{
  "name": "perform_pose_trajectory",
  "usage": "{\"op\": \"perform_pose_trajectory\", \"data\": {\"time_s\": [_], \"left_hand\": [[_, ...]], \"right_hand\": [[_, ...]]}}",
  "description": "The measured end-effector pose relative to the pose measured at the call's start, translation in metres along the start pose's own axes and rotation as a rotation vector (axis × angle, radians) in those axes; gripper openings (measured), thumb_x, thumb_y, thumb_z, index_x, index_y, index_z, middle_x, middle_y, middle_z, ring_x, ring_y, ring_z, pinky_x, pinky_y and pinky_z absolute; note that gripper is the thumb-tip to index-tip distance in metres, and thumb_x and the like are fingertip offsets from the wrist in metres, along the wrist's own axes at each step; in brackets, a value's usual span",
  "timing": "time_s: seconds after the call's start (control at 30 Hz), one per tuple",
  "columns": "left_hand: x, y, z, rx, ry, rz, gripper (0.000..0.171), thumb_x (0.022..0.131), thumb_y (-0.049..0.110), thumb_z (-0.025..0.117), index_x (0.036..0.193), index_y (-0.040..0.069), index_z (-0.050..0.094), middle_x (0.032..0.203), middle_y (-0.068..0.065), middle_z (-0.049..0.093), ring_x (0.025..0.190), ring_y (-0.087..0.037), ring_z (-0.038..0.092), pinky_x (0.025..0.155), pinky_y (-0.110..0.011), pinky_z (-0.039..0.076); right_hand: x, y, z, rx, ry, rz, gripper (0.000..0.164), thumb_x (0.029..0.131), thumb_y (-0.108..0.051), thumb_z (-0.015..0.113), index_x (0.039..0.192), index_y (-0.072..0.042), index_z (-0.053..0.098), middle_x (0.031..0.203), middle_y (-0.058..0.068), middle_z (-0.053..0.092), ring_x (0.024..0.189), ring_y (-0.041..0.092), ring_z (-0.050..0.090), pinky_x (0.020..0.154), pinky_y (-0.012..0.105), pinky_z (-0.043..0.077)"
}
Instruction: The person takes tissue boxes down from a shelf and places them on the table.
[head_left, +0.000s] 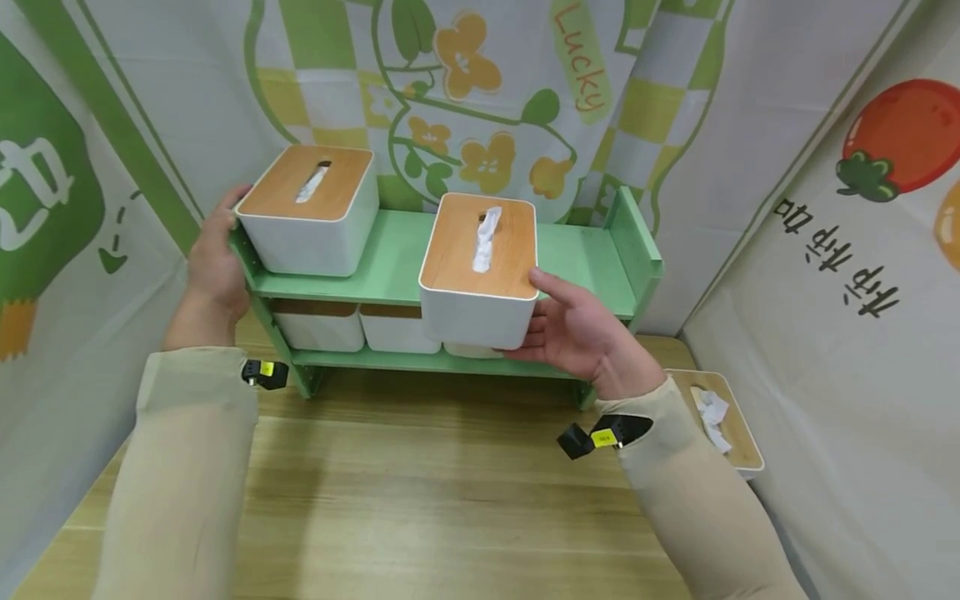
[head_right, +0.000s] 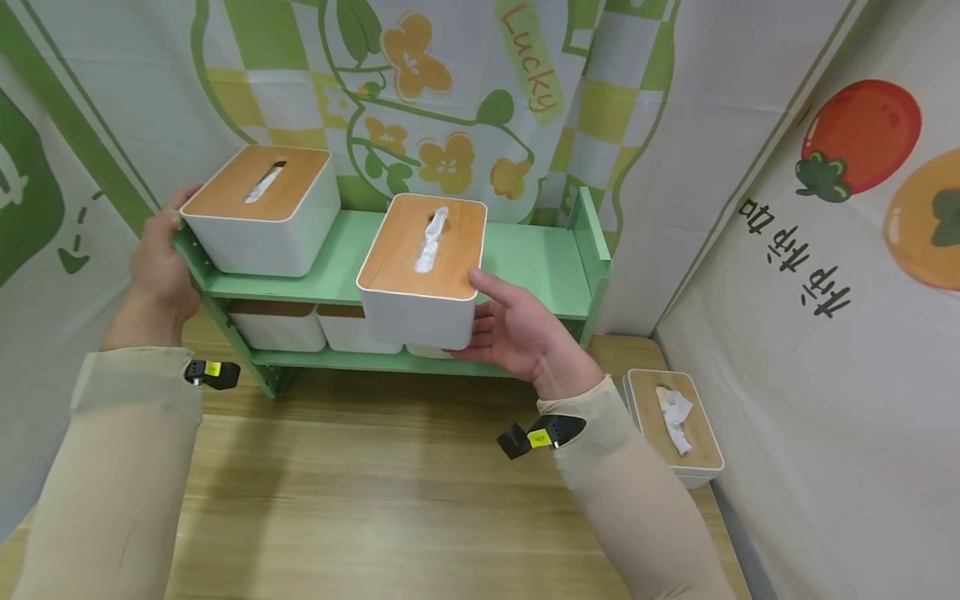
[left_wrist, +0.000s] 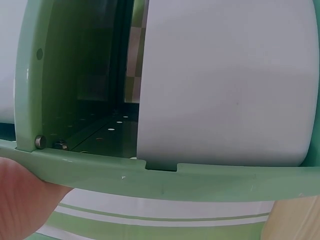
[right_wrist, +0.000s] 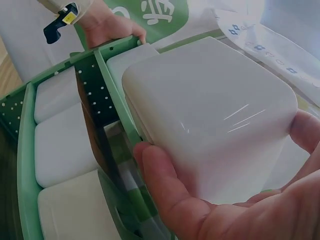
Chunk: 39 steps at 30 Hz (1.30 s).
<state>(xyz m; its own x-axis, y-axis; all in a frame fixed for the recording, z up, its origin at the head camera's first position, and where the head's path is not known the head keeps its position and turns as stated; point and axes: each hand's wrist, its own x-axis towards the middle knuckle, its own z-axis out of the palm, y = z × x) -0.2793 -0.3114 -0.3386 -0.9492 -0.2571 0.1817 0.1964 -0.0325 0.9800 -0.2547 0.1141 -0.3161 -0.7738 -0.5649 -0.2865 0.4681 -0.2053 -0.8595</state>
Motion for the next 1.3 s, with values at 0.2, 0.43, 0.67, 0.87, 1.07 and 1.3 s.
{"op": "perform_pose_trajectory", "data": {"time_s": [0.2, 0.43, 0.67, 0.87, 1.07, 1.3], "left_hand": [[0.0004, 0.0015, 0.0001, -0.005, -0.003, -0.006, 0.05, 0.106, 0.044, 0.022, 0.153, 0.038, 0.036, 0.159, 0.002, 0.025, 0.141, -0.022, 0.024, 0.115, -0.042, 0.02], [0.0011, 0.0023, 0.0012, -0.001, -0.008, -0.005, 0.05, 0.106, 0.042, 0.021, 0.154, 0.038, 0.035, 0.159, 0.002, 0.026, 0.14, -0.022, 0.025, 0.115, -0.041, 0.021], [0.0015, -0.0003, 0.0024, -0.049, -0.012, 0.029, 0.05, 0.106, 0.038, 0.021, 0.153, 0.035, 0.04, 0.158, 0.0, 0.028, 0.14, -0.022, 0.024, 0.114, -0.037, 0.019], [0.0009, -0.0002, -0.0009, -0.044, -0.001, 0.027, 0.05, 0.106, 0.037, 0.02, 0.152, 0.037, 0.041, 0.158, 0.001, 0.028, 0.14, -0.021, 0.024, 0.114, -0.038, 0.019], [-0.0002, 0.0001, -0.002, -0.038, 0.008, 0.019, 0.05, 0.106, 0.036, 0.019, 0.152, 0.037, 0.04, 0.159, 0.002, 0.026, 0.142, -0.02, 0.022, 0.115, -0.037, 0.017], [-0.0007, 0.0001, -0.0008, -0.036, 0.0, 0.026, 0.051, 0.106, 0.037, 0.019, 0.153, 0.036, 0.039, 0.159, 0.001, 0.027, 0.141, -0.021, 0.023, 0.115, -0.037, 0.018]], "right_hand": [[-0.0058, 0.0006, -0.0046, -0.024, -0.017, -0.002, 0.079, 0.099, -0.054, 0.052, 0.153, -0.001, 0.028, 0.14, 0.029, 0.048, 0.121, 0.041, 0.054, 0.105, 0.058, 0.036], [-0.0015, -0.0037, -0.007, 0.01, -0.001, 0.038, 0.09, 0.097, -0.062, 0.05, 0.149, 0.008, 0.029, 0.137, 0.031, 0.05, 0.12, 0.037, 0.055, 0.103, 0.05, 0.041], [-0.0064, -0.0052, -0.0091, -0.004, 0.007, 0.056, 0.088, 0.097, -0.058, 0.051, 0.15, 0.007, 0.027, 0.141, 0.029, 0.046, 0.122, 0.036, 0.052, 0.098, 0.045, 0.045], [-0.0075, -0.0038, -0.0078, -0.013, 0.0, 0.062, 0.091, 0.097, -0.063, 0.047, 0.15, 0.009, 0.027, 0.14, 0.032, 0.045, 0.121, 0.038, 0.052, 0.1, 0.047, 0.042], [-0.0008, -0.0012, -0.0052, -0.03, 0.015, 0.051, 0.085, 0.097, -0.059, 0.05, 0.153, 0.001, 0.029, 0.139, 0.03, 0.049, 0.121, 0.039, 0.053, 0.099, 0.05, 0.042], [-0.0007, 0.0034, -0.005, -0.116, 0.02, -0.006, 0.078, 0.097, -0.054, 0.051, 0.15, 0.001, 0.035, 0.13, 0.028, 0.058, 0.107, 0.033, 0.064, 0.087, 0.047, 0.051]]}}
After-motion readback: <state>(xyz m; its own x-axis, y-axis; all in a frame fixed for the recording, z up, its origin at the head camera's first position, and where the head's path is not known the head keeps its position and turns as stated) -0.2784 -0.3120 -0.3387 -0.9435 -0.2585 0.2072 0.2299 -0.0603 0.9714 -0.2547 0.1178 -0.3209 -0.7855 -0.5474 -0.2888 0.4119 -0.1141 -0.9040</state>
